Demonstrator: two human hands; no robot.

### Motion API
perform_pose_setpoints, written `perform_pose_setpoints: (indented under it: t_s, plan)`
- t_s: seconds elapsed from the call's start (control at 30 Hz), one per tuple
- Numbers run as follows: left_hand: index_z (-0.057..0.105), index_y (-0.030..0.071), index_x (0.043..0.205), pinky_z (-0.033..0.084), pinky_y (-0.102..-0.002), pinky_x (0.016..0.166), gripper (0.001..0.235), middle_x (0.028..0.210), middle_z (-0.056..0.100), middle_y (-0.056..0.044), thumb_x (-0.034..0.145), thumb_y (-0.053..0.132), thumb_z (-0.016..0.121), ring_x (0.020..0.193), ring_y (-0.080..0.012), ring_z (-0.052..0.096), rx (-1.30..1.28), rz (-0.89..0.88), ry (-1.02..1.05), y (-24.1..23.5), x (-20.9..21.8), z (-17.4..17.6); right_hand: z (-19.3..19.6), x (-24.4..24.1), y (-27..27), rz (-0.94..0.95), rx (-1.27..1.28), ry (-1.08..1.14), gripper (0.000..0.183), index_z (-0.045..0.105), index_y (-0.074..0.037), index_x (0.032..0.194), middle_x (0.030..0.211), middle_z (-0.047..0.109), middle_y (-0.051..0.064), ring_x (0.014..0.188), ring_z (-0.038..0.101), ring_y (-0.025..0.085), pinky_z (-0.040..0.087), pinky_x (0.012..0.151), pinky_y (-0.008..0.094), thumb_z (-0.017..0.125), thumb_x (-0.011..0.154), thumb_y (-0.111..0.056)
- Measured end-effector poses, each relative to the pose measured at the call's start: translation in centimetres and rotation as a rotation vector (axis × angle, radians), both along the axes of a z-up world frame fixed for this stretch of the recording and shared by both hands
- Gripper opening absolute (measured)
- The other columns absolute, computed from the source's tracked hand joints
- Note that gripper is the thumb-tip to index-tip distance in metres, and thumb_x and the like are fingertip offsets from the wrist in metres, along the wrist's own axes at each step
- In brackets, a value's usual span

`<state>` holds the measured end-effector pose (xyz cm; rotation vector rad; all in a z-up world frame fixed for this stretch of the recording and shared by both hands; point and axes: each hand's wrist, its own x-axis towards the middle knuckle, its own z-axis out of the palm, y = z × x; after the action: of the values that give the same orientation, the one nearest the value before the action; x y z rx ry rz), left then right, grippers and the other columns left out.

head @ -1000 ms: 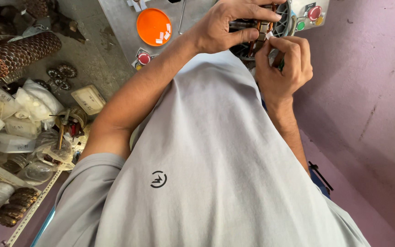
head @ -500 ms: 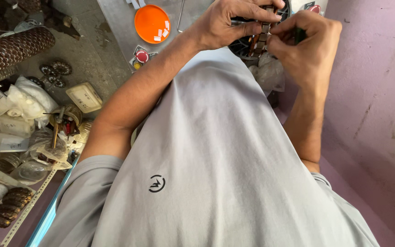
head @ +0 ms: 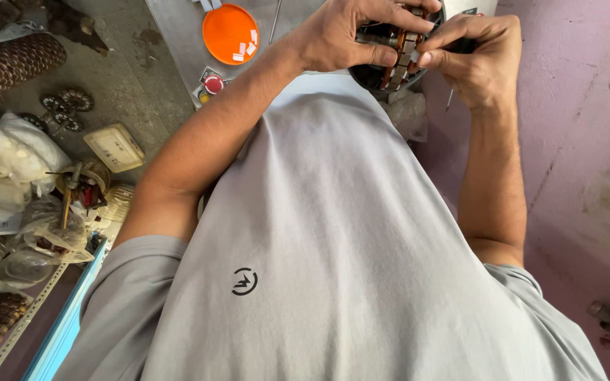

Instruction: The person inserts white insulating strips and uses a small screwdriver to tuck wires into the slots of a fan motor stator, working across several sections.

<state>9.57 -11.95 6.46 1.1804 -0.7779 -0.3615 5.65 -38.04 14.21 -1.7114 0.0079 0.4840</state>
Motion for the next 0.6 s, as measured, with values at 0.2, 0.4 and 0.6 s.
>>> perform_pose_setpoints:
  t_s: [0.2, 0.4, 0.6]
  plan:
    - [0.071, 0.013, 0.138, 0.048, -0.04, 0.122, 0.046, 0.15, 0.063, -0.006, 0.096, 0.018, 0.09, 0.143, -0.0239, 0.062, -0.023, -0.022, 0.064, 0.0, -0.1, -0.3, -1.4, 0.7, -1.2, 0.145, 0.011, -0.131, 0.013, 0.077, 0.008, 0.098, 0.094, 0.076, 0.016, 0.078, 0.074, 0.016, 0.062, 0.07, 0.023, 0.09, 0.096, 0.011]
    - [0.073, 0.015, 0.134, 0.053, -0.037, 0.116, 0.04, 0.148, 0.064, -0.004, 0.097, 0.019, 0.087, 0.134, -0.0211, 0.068, -0.015, -0.039, 0.116, -0.1, -0.1, 0.0, 0.2, 1.6, 0.5, 0.163, -0.118, -0.156, 0.016, 0.074, 0.004, 0.094, 0.093, 0.076, 0.015, 0.08, 0.075, 0.015, 0.063, 0.072, 0.023, 0.089, 0.091, 0.01]
    - [0.071, 0.012, 0.138, 0.052, -0.039, 0.118, 0.043, 0.149, 0.065, -0.006, 0.099, 0.017, 0.09, 0.135, -0.0224, 0.067, -0.056, -0.001, 0.042, -0.2, -0.4, -0.1, 1.7, 1.4, 1.3, 0.128, -0.137, -0.081, 0.026, 0.067, 0.002, 0.092, 0.088, 0.074, 0.013, 0.073, 0.073, 0.014, 0.057, 0.062, 0.021, 0.091, 0.095, 0.012]
